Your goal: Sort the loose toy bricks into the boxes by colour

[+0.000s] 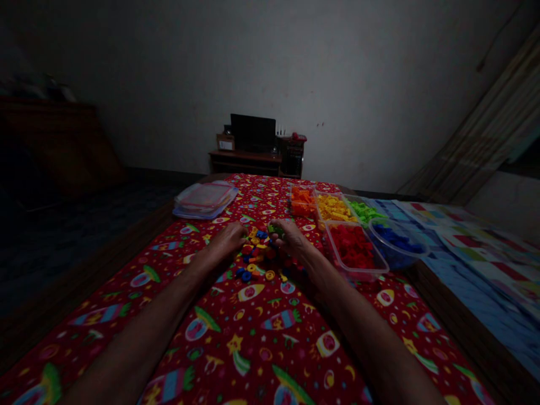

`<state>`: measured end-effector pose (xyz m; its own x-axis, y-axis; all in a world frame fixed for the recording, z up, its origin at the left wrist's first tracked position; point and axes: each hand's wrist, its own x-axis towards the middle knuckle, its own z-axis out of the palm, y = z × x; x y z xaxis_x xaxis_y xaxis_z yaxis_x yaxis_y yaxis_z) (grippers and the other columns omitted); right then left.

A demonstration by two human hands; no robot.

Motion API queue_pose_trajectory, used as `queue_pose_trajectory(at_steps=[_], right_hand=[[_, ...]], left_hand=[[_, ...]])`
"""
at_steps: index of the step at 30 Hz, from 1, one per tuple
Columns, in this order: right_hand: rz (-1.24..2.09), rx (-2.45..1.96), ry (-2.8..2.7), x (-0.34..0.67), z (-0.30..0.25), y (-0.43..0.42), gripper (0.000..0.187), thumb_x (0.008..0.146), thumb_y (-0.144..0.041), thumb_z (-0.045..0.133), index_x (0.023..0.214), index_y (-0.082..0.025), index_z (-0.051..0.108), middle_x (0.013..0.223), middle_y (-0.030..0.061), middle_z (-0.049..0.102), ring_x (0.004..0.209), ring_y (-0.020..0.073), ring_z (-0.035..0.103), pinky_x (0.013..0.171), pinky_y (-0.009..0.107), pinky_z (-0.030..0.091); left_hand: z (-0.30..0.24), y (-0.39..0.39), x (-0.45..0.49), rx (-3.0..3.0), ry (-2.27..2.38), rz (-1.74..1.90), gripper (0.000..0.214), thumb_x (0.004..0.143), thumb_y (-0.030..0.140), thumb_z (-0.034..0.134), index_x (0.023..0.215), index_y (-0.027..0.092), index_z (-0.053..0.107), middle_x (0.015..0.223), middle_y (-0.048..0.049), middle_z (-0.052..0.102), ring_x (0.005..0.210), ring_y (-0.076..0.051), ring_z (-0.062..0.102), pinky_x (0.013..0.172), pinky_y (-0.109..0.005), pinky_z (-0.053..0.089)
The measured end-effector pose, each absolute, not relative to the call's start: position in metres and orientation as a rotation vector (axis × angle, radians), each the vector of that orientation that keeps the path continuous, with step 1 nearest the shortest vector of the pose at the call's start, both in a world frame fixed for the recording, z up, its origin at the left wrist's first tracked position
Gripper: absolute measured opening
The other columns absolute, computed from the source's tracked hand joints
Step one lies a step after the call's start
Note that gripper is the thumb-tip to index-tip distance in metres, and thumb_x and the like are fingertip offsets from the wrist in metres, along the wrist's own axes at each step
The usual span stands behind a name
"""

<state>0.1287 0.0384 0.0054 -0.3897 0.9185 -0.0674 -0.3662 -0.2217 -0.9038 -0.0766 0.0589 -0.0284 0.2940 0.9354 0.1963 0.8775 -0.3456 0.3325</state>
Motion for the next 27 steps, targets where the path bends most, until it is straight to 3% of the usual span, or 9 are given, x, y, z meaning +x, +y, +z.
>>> queue_pose_trajectory(at_steps=[6, 12, 16, 22, 27], right_hand=[[1.915, -0.810, -0.964, 0.128, 0.008, 0.038, 0.014, 0.071, -0.020, 0.058, 0.066, -0.015, 0.046, 0.055, -0.0042, 0.051, 0.039, 0.0003, 0.031, 0.032, 0.011, 0.013], [1.899, -0.835, -0.883, 0.128, 0.003, 0.039, 0.012, 0.074, -0.018, 0.057, 0.070, -0.015, 0.046, 0.055, -0.0040, 0.051, 0.039, 0.0009, 0.035, 0.032, 0.009, 0.016], [1.868, -0.926, -0.853, 0.127, -0.001, 0.042, 0.014, 0.076, -0.022, 0.059, 0.071, -0.016, 0.048, 0.055, -0.0021, 0.052, 0.042, 0.0033, 0.040, 0.032, 0.010, 0.020], [1.845, -1.056, -0.836, 0.127, -0.001, 0.044, 0.012, 0.085, -0.017, 0.045, 0.075, -0.015, 0.052, 0.054, 0.0009, 0.054, 0.040, 0.0053, 0.042, 0.032, 0.012, 0.026], [1.873, -1.069, -0.828, 0.125, -0.005, 0.044, 0.018, 0.089, -0.026, 0.044, 0.077, -0.016, 0.052, 0.053, -0.0006, 0.052, 0.042, 0.0079, 0.047, 0.036, 0.015, 0.036]], left_hand=[[-0.017, 0.057, -0.074, 2.534, 1.586, 0.580, 0.017, 0.073, 0.024, 0.057, 0.083, 0.017, 0.068, 0.086, -0.0068, 0.063, 0.080, -0.020, 0.057, 0.073, -0.029, 0.044], [-0.010, 0.051, -0.068, 2.517, 1.478, 0.701, 0.016, 0.076, 0.027, 0.057, 0.087, 0.017, 0.064, 0.086, -0.0051, 0.062, 0.080, -0.018, 0.056, 0.072, -0.028, 0.044], [-0.011, 0.050, -0.066, 2.545, 1.396, 0.776, 0.016, 0.078, 0.031, 0.055, 0.087, 0.019, 0.060, 0.087, -0.0035, 0.060, 0.079, -0.018, 0.055, 0.072, -0.028, 0.045], [-0.001, 0.047, -0.054, 2.589, 1.294, 0.860, 0.016, 0.078, 0.031, 0.055, 0.088, 0.018, 0.058, 0.085, -0.0036, 0.058, 0.077, -0.017, 0.055, 0.069, -0.028, 0.045], [0.012, 0.036, -0.038, 2.612, 1.212, 0.898, 0.011, 0.079, 0.028, 0.055, 0.084, 0.018, 0.058, 0.082, -0.0030, 0.056, 0.075, -0.016, 0.054, 0.068, -0.027, 0.044]])
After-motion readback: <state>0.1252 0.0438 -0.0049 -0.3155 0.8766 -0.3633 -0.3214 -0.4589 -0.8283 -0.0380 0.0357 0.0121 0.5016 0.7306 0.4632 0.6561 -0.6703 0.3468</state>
